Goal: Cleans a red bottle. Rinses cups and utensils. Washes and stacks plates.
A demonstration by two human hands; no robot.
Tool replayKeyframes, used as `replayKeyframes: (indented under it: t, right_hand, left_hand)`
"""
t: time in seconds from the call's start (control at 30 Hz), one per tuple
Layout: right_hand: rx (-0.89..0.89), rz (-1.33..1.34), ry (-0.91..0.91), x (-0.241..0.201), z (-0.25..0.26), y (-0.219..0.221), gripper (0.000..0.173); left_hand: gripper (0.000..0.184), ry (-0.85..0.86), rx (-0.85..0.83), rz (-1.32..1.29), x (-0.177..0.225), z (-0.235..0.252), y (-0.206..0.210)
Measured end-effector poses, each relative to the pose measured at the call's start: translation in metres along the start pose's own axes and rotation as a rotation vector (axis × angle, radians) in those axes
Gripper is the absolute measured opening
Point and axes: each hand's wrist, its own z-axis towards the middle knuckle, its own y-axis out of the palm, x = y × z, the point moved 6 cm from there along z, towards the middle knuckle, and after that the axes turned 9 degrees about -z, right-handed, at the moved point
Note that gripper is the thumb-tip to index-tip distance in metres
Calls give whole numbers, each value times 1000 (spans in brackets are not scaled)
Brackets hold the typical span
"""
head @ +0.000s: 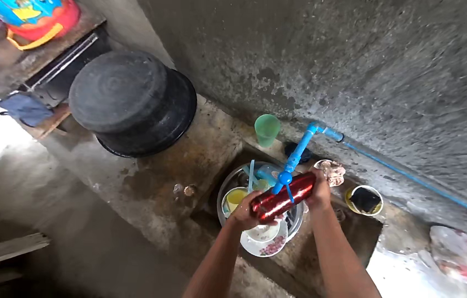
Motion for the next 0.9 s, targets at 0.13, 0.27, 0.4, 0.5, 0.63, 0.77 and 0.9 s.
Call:
replayKeyframes:
  t: [0.13,0.27,0.4,0.5,0.63,0.77,0.9]
  right_hand:
    - [-171,-276,53,1,-4,43,28]
    - [-380,-407,-56,35,-19,72,27]
    - [-499,-626,-21,56,-67,62,47]
    - [-569,-630,45,64,-100,29,90]
    - [-375,-1037,-77,59,-108,-21,113]
    - [-321,-1500,-26,54,-124,-56,120]
    - [-620,-794,188,52,-151,-87,115]
  left_hand:
    - [43,-70,-81,346,-3,-9,7]
    - [42,170,139,300,6,8,11]
    - [48,419,346,140,24,18,-1]
    - [54,518,411,177,20,18,3]
    - [77,469,501,454,-2,28,23]
    - [62,521,592,480,22,46,30]
    - [25,307,193,81,29,45,34]
